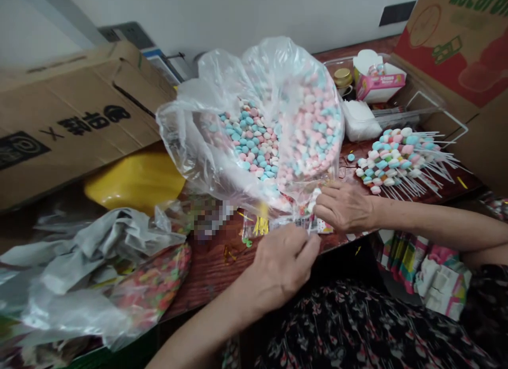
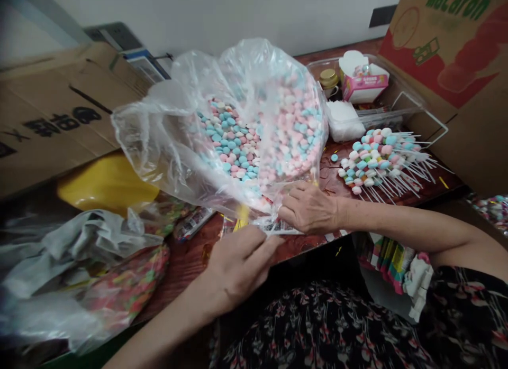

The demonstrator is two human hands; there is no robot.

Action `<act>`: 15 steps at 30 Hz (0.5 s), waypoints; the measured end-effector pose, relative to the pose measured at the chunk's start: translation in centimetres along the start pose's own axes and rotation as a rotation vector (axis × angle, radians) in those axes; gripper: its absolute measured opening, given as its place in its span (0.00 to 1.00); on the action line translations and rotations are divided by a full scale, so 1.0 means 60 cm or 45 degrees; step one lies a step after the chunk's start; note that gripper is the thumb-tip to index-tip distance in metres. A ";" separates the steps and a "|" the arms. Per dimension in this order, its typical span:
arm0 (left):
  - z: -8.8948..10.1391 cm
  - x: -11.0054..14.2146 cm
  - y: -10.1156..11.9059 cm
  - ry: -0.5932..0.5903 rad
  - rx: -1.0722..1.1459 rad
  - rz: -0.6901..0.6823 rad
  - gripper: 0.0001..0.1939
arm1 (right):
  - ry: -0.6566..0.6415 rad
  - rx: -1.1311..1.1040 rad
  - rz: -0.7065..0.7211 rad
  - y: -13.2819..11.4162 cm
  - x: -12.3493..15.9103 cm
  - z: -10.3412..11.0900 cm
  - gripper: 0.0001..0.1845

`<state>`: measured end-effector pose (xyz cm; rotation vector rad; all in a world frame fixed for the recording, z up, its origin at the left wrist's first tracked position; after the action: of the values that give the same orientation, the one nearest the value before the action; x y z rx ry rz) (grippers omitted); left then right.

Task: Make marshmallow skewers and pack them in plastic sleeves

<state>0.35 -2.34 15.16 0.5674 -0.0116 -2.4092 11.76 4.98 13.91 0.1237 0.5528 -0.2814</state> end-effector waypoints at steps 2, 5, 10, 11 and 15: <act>-0.032 0.001 -0.006 -0.020 0.175 0.067 0.08 | 0.027 -0.016 -0.150 0.016 0.000 0.003 0.12; -0.097 -0.009 -0.054 -0.010 0.592 0.328 0.12 | 0.141 -0.298 -0.445 0.024 0.013 -0.007 0.08; -0.128 -0.026 -0.129 0.392 1.034 0.577 0.15 | 0.100 -0.943 -0.808 -0.001 0.043 -0.066 0.07; -0.120 -0.024 -0.136 0.466 1.026 0.608 0.16 | 0.085 -0.980 -0.821 -0.005 0.045 -0.071 0.07; -0.097 -0.007 -0.125 0.515 1.098 0.654 0.21 | 0.236 -0.973 -0.876 0.004 0.047 -0.053 0.05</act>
<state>-1.54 4.60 8.90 1.2447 -0.9319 -1.6684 12.53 5.18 9.71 -0.8032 0.8440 -0.7086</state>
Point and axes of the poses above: each hand's wrist, its own x-axis away from the middle knuckle, its own z-axis out of the back of the hand, y = z × x, the point moved 6 cm from there along -x, towards the middle knuckle, and after that the axes turned 5 degrees about -z, right-handed, at the moved point
